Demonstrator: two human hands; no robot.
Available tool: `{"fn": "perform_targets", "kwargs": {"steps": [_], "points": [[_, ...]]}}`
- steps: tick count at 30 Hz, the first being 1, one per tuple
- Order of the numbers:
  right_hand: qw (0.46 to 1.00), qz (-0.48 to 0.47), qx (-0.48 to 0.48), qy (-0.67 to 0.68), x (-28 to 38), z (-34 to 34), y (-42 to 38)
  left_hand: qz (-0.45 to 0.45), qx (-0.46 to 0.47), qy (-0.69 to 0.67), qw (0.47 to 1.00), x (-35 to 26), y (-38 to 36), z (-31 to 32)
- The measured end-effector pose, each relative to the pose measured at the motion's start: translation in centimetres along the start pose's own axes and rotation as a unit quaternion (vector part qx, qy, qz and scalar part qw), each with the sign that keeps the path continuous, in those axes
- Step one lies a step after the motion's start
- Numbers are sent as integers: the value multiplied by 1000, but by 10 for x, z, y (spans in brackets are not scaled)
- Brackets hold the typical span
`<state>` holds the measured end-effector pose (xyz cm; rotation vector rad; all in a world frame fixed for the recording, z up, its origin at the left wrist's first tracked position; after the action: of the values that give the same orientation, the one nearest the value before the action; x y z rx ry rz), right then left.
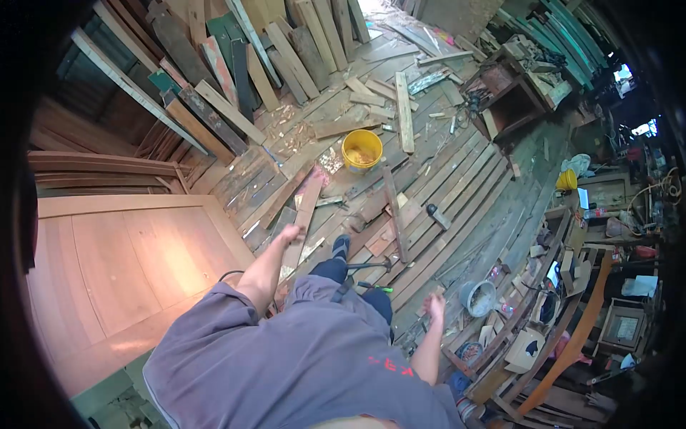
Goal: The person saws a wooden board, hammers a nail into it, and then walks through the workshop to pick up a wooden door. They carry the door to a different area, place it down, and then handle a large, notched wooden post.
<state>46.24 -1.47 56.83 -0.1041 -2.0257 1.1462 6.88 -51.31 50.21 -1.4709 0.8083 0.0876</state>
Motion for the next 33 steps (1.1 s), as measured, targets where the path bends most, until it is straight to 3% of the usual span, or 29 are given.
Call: {"fn": "perform_targets", "kwargs": {"steps": [3,6,10,13,16,19,20,21,23,24,25,27,31,33], "points": [[999,-41,0,-7,49,4,-18,15,-29,-56,998,-33,18,-30],[999,-18,-33,-31,38,-28,-21,30,-36,-65,997,-73,24,-43],[988,122,-33,-94,-24,-72,-11,33,-15,-90,995,-107,30,-45],[970,157,8,-187,-10,-46,15,48,-10,-148,988,-124,16,-65],[956,124,60,-259,56,7,80,40,-67,-209,975,-134,4,-110],[939,-1,63,-338,165,99,173,18,-122,-217,968,-116,15,-172],[964,-66,90,-243,205,145,205,20,-142,-229,963,-119,15,-190],[962,-55,60,-262,255,184,206,19,-161,-240,957,-118,16,-207],[943,-120,111,-289,342,289,216,3,-168,-261,951,-108,31,-236],[933,-168,94,-304,359,334,274,-4,-170,-273,947,-106,39,-251],[945,-150,178,-230,399,397,243,-25,-152,-271,950,-107,46,-262],[929,-188,199,-251,471,506,173,-57,-148,-278,947,-104,75,-296],[886,-269,308,-218,533,698,82,-86,-166,-260,947,-98,188,-391],[861,-295,370,-190,538,778,72,-113,-110,-136,978,-104,274,-458]]}}
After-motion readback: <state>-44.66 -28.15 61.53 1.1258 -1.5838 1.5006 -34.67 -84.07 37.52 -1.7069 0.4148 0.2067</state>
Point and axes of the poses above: each hand's wrist, its own y-axis towards the middle knuckle, its own z-axis out of the palm, x = y × z, the point moved 9 cm from there along y, towards the middle knuckle, and after that the axes turned 3 degrees about z, right-handed, at the moved point
